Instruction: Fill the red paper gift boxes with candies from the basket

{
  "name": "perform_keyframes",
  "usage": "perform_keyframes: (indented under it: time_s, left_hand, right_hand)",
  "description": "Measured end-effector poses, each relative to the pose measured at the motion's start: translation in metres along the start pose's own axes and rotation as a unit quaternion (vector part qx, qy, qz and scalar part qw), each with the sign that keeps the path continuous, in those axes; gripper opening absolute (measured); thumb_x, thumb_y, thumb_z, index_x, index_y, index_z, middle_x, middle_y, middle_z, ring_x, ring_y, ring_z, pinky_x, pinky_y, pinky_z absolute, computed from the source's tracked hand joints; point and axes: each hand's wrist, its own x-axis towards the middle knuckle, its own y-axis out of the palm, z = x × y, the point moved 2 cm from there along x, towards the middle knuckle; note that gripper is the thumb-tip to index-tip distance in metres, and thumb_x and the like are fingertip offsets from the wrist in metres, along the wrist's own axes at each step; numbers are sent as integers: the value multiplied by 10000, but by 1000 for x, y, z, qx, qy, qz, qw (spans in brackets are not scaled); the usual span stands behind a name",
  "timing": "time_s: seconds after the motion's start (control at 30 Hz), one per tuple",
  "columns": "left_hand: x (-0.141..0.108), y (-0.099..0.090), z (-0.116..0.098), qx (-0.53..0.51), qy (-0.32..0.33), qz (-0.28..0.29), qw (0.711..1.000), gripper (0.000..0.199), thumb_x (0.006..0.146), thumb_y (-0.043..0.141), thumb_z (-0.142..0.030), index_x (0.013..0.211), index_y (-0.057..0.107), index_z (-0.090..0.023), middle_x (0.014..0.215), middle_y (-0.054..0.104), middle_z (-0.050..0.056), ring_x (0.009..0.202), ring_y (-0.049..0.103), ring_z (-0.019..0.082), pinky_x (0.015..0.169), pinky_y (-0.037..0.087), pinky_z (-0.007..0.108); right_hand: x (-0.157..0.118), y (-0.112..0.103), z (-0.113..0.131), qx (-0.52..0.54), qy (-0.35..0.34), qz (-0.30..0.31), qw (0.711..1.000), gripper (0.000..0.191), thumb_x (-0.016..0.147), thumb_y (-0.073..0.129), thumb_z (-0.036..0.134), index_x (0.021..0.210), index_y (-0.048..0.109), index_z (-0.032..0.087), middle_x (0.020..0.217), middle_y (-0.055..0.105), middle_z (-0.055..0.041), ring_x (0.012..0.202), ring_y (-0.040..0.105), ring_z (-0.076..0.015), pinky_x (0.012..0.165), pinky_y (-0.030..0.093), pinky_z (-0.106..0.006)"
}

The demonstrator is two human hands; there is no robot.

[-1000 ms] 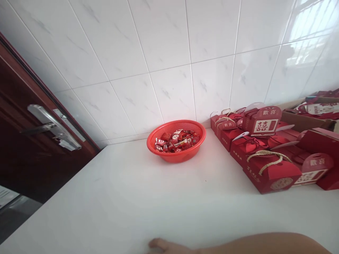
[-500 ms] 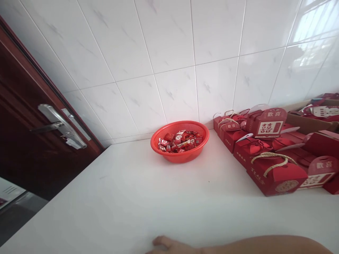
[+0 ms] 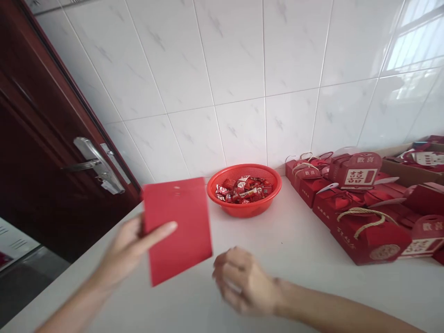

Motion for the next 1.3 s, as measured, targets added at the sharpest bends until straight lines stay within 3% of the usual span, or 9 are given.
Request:
perform_keyframes:
  time_s: [0.1, 0.3, 0.43, 0.53, 0.73, 0.9, 1.07, 1.17, 1.3]
  left_hand:
    - [7, 50, 17, -58, 6, 108, 992, 433, 725, 802, -496, 970, 706, -152, 975, 774, 101, 882, 735, 300, 725, 622, 354]
    - [-6, 110, 34, 36, 162, 108, 980, 331, 906, 648, -403, 1167, 654, -199, 1081, 753, 76, 938, 720, 241, 818, 601, 340]
    - [-23, 133, 40, 177, 355, 74, 915, 548, 953, 567, -273, 1482, 424, -260, 1422, 582, 124, 1263, 585, 291, 1022, 519, 443]
    - [-32, 146, 47, 242, 415, 74, 874, 664, 923, 602, -285, 1533, 343, -243, 1509, 478, 161, 1365, 483, 340, 1082, 465, 513]
    - [-25, 141, 48, 204, 397, 42, 894, 515, 963, 508, -234, 1473, 439, -230, 1528, 423, 145, 1385, 444, 310, 1109, 437, 468]
    - [3, 133, 40, 81, 267, -10, 960, 318, 994, 488, -325, 1272, 626, -257, 1478, 466, 101, 1377, 454, 281, 1084, 464, 428]
    - [24, 142, 34, -84, 168, 54, 981, 287, 961, 536, -437, 998, 744, -242, 1299, 590, 77, 1263, 553, 258, 905, 562, 320]
    - [27, 148, 34, -93, 172, 103, 975, 227, 919, 592, -381, 981, 752, -232, 1167, 663, 77, 1118, 633, 244, 841, 569, 309]
    - [24, 151, 39, -85, 137, 141, 977, 231, 896, 594, -343, 1036, 735, -225, 1095, 707, 70, 948, 680, 216, 725, 562, 277]
  right_hand:
    - [23, -40, -6, -15, 85, -74, 994, 126, 927, 467, 124, 932, 568, 200, 807, 633, -49, 706, 569, -154, 652, 472, -279]
    - [32, -64, -20, 15, 246, -75, 966, 170, 962, 538, 381, 939, 546, 212, 858, 653, -39, 754, 588, -165, 691, 494, -301]
    - [36, -66, -28, 69, 348, -52, 934, 298, 894, 623, 496, 979, 551, 220, 974, 678, -47, 823, 622, -181, 708, 514, -306]
    - [36, -66, -37, 90, 377, -34, 921, 207, 897, 615, 411, 957, 553, 223, 924, 683, -33, 799, 632, -177, 674, 510, -291]
    - [39, -78, -54, 151, 373, -101, 910, 237, 953, 504, 420, 878, 573, 206, 792, 653, -20, 702, 599, -155, 625, 488, -268]
    - [45, -94, -55, 177, 381, -144, 896, 264, 922, 549, 467, 920, 597, 207, 903, 627, -44, 807, 602, -177, 681, 551, -291]
    - [40, -96, -62, 164, 362, -134, 908, 256, 936, 543, 446, 913, 614, 201, 915, 619, -44, 808, 577, -166, 653, 520, -262]
    - [37, -93, -67, 165, 361, -111, 911, 259, 934, 545, 435, 884, 617, 191, 837, 593, -28, 724, 539, -142, 604, 483, -242]
    - [37, -90, -69, 226, 390, -114, 885, 274, 907, 572, 469, 878, 593, 197, 770, 549, 1, 653, 519, -125, 572, 480, -236]
